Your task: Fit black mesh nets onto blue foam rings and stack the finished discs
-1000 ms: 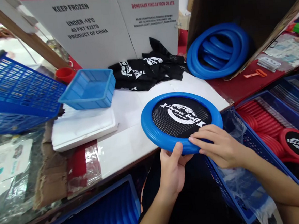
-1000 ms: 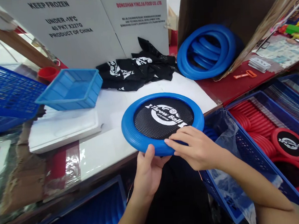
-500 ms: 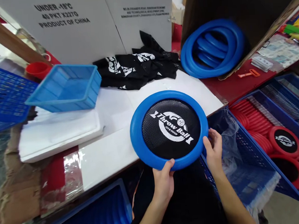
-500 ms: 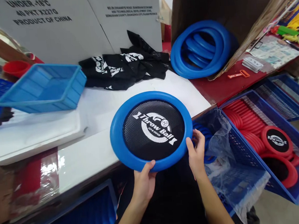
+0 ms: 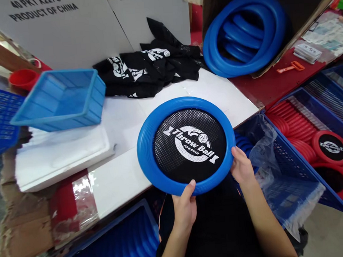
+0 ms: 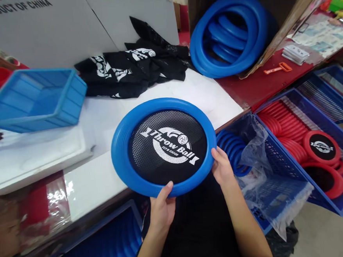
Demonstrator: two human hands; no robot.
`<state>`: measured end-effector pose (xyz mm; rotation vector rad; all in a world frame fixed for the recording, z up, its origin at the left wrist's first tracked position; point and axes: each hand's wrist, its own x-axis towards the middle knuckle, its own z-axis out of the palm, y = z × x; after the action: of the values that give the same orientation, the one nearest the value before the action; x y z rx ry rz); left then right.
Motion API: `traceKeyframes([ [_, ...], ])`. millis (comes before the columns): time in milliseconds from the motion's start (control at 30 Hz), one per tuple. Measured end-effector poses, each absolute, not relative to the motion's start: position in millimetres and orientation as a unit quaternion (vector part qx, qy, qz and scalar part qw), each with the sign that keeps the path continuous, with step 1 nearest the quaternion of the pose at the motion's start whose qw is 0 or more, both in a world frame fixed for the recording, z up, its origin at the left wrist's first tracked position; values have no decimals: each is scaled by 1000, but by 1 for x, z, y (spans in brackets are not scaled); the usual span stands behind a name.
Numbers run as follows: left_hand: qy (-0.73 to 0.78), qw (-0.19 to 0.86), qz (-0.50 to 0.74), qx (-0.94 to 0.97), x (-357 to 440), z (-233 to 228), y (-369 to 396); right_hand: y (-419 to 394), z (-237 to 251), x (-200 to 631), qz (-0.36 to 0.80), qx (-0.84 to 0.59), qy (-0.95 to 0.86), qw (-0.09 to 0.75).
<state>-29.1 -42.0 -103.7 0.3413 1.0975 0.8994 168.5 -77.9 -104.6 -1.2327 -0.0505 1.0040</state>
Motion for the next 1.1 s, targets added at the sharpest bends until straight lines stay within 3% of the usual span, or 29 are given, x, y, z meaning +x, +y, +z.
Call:
traceKeyframes([
  [400,538,715,405,187,-37,-110,-41,-86,-101,169,446,-584,-80,674],
  [733,547,700,413,203,-37,-113,-38,-92,-133,155,297,-654,-170,674],
  [1100,522,718,405,220,-40,-118,-31,-85,-122,168,453,-538,-3,711],
])
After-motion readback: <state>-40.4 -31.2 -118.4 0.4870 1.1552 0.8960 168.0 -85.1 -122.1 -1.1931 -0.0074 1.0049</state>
